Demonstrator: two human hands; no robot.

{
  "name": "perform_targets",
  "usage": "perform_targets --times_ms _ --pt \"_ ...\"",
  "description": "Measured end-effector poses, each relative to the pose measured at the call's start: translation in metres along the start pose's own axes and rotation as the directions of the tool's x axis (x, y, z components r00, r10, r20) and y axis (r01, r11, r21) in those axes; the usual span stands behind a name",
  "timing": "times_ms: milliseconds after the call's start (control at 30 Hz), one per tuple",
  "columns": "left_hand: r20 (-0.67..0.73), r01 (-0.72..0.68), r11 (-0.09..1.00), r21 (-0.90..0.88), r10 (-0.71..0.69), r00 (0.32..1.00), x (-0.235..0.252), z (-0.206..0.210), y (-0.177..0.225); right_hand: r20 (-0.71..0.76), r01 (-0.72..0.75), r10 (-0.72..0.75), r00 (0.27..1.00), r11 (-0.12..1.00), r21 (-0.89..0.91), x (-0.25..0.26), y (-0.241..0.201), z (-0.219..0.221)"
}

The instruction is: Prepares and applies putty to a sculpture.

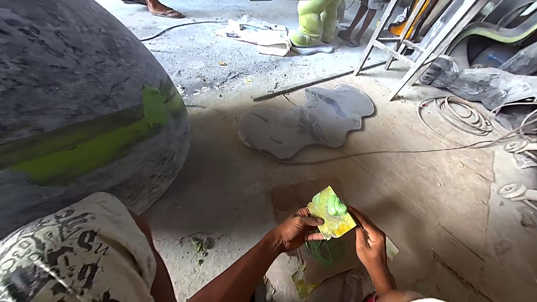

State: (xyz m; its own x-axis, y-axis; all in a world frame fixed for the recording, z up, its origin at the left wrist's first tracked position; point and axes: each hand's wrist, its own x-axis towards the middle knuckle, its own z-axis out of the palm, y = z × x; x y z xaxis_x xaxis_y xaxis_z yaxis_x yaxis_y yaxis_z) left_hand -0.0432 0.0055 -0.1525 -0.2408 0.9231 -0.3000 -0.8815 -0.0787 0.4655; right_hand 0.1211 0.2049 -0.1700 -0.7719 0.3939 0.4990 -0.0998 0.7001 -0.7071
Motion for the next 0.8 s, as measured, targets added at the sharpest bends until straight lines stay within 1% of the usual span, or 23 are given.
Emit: perform_targets --times_ms 67,100,167,233,300,333,467,567,600,667,733,800 --pt "-0.036 -0.029 1.0 -0.004 0.029 0.999 -0.005 -0.005 0.008 0.089 -0.085 0.11 0.99 0.965 -0.247 -0.021 0.01 0.01" --pt "-0.056 -0.046 0.999 -0.008 0.045 0.997 -0.008 -0.006 0.014 0.172 -0.102 0.173 0.97 0.928 -0.358 -0.031 0.012 0.017" --pt "-0.092 -0.078 0.997 0.001 0.078 0.993 -0.012 -0.009 0.026 0.322 -0.102 0.329 0.888 0.822 -0.56 -0.047 0.016 0.033" --pt "-0.121 -0.094 0.995 0.025 0.097 0.988 -0.015 -0.014 0.034 0.382 -0.122 0.498 0.778 0.717 -0.687 -0.053 0.022 0.048" --pt "-0.15 -0.102 0.994 0.031 0.106 0.983 -0.016 -0.02 0.036 0.447 -0.135 0.6 0.663 0.683 -0.718 -0.058 0.033 0.06" --pt "-0.161 -0.105 0.994 0.028 0.108 0.981 -0.016 -0.023 0.036 0.488 -0.125 0.614 0.62 0.691 -0.712 -0.062 0.037 0.066" --pt "-0.198 -0.097 0.995 0.014 0.098 0.975 -0.019 -0.026 0.033 0.559 -0.04 0.577 0.595 0.716 -0.697 -0.08 0.028 0.07" --pt "-0.252 -0.1 0.995 -0.001 0.097 0.963 -0.016 -0.027 0.029 0.599 0.005 0.593 0.537 0.708 -0.706 -0.088 0.013 0.061" --pt "-0.283 -0.097 0.995 -0.003 0.092 0.955 -0.015 -0.027 0.029 0.61 0.019 0.609 0.507 0.699 -0.715 -0.09 0.008 0.059" --pt "-0.356 -0.093 0.996 -0.019 0.08 0.931 -0.013 -0.026 0.026 0.616 0.05 0.63 0.473 0.679 -0.732 -0.097 0.0 0.054" --pt "-0.404 -0.101 0.993 -0.055 0.07 0.912 -0.01 -0.028 0.022 0.605 0.036 0.656 0.45 0.664 -0.747 -0.097 -0.007 0.046" --pt "-0.426 -0.112 0.992 -0.062 0.075 0.901 -0.008 -0.032 0.018 0.576 -0.019 0.687 0.442 0.65 -0.76 -0.095 -0.008 0.035"
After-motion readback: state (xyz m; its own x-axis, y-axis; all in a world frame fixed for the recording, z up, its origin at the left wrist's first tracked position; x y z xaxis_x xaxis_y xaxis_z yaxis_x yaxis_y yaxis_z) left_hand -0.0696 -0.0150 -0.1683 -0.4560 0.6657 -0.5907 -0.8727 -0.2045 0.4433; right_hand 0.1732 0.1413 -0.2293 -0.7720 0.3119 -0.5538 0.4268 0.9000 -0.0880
